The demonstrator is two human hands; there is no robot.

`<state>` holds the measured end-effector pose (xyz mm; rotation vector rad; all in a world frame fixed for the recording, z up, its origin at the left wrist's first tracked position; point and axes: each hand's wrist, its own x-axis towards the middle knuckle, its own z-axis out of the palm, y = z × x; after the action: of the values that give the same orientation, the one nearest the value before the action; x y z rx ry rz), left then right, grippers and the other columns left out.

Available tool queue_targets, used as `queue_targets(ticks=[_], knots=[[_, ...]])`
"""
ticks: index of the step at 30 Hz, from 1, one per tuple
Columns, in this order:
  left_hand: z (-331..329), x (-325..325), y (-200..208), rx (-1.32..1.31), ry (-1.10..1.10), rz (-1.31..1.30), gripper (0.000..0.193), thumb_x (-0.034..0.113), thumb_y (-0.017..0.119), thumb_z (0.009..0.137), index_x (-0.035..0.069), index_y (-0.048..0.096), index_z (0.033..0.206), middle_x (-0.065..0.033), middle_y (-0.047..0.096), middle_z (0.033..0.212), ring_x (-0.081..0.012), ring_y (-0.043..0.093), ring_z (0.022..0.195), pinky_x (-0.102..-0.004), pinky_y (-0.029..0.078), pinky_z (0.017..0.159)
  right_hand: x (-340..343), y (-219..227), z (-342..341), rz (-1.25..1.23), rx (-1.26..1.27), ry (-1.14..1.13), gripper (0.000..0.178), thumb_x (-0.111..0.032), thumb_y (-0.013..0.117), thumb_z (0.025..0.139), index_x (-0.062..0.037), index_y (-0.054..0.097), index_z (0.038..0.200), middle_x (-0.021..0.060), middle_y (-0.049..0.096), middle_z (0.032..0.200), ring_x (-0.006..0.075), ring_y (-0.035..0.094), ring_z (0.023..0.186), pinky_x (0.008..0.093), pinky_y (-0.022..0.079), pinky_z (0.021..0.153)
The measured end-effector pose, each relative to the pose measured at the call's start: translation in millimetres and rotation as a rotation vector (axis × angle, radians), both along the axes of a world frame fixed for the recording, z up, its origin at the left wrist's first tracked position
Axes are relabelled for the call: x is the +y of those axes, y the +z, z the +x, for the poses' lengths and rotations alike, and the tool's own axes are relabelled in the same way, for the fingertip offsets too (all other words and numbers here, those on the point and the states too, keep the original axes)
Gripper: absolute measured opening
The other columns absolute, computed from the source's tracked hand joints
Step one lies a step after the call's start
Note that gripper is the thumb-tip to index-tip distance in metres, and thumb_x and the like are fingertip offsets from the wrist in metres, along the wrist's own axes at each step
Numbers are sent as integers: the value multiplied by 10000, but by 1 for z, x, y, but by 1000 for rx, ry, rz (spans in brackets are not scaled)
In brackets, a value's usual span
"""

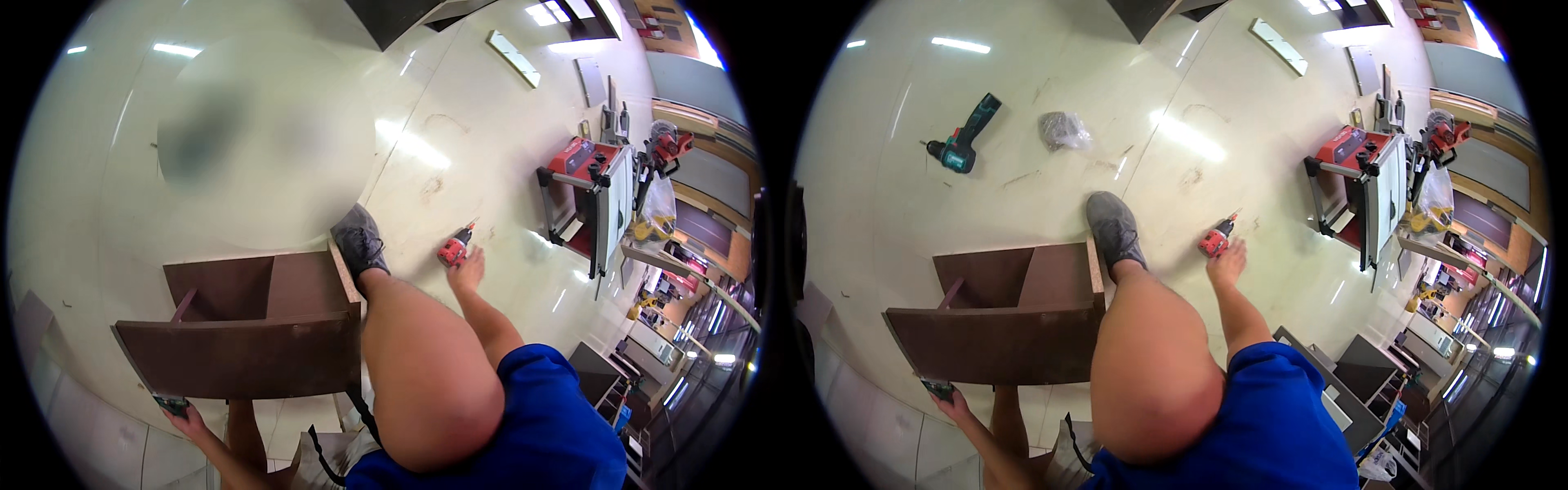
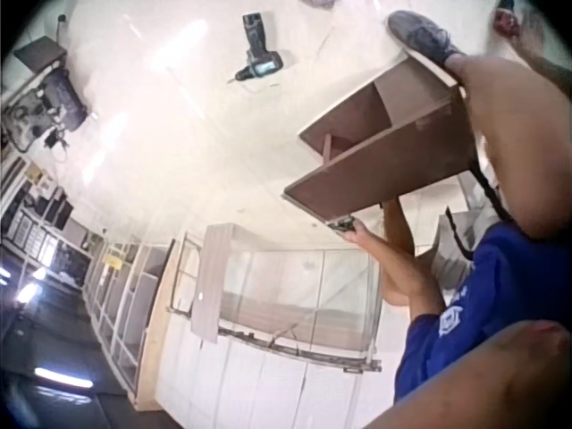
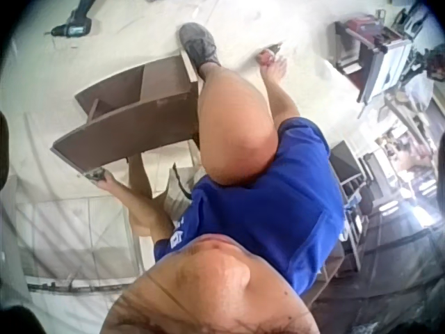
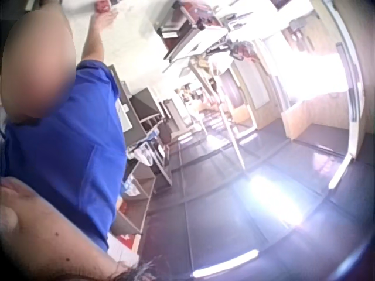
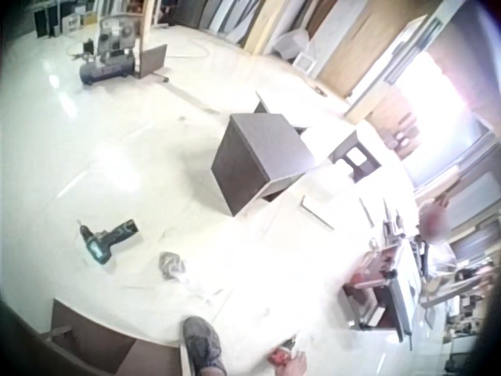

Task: The person measures and marks a wooden panel using a combination square and pencil, then uses a cordless drill to make holes at the marked locations. The person handles the panel and tools while sitting on the floor.

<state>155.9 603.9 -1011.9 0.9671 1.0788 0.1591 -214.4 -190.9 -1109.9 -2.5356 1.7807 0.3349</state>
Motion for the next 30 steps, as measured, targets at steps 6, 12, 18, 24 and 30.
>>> queue_targets(ticks=[6,12,18,24,30], knots=[[12,-26,8,-47,-71,-49,373,236,580,962,59,576,1290,-89,618,1283,-237,584,1151,-373,459,1020,-12,-12,-2,495,17,-299,561,-35,690,708,-57,523,1243,187,610,1228,375,585,1162,462,467,974],[20,-45,39,-48,-82,24,368,361,523,1007,85,610,1234,-49,645,1229,-222,587,1138,-401,436,1041,-21,-43,-3,542,126,-222,694,-147,757,687,-7,412,1272,260,615,1181,430,592,1123,480,475,969],[17,-55,43,3,-24,97,375,386,547,996,96,619,1222,-38,651,1203,-213,590,1114,-398,428,1045,-12,-15,24,549,56,-123,717,-184,774,651,2,455,1265,263,624,1158,418,605,1086,483,476,953],[15,-36,40,-15,-55,41,362,359,562,991,84,618,1221,-47,643,1231,-217,588,1131,-390,442,1035,4,-9,65,438,-69,67,808,-249,813,663,-22,442,1344,234,560,1198,424,551,1115,481,457,958],[18,-39,35,-40,-76,42,364,351,552,997,79,603,1233,-58,645,1230,-225,596,1124,-396,465,1015,2,-25,128,421,-254,212,834,-237,822,680,-41,421,1384,211,542,1226,409,540,1133,473,455,960]])
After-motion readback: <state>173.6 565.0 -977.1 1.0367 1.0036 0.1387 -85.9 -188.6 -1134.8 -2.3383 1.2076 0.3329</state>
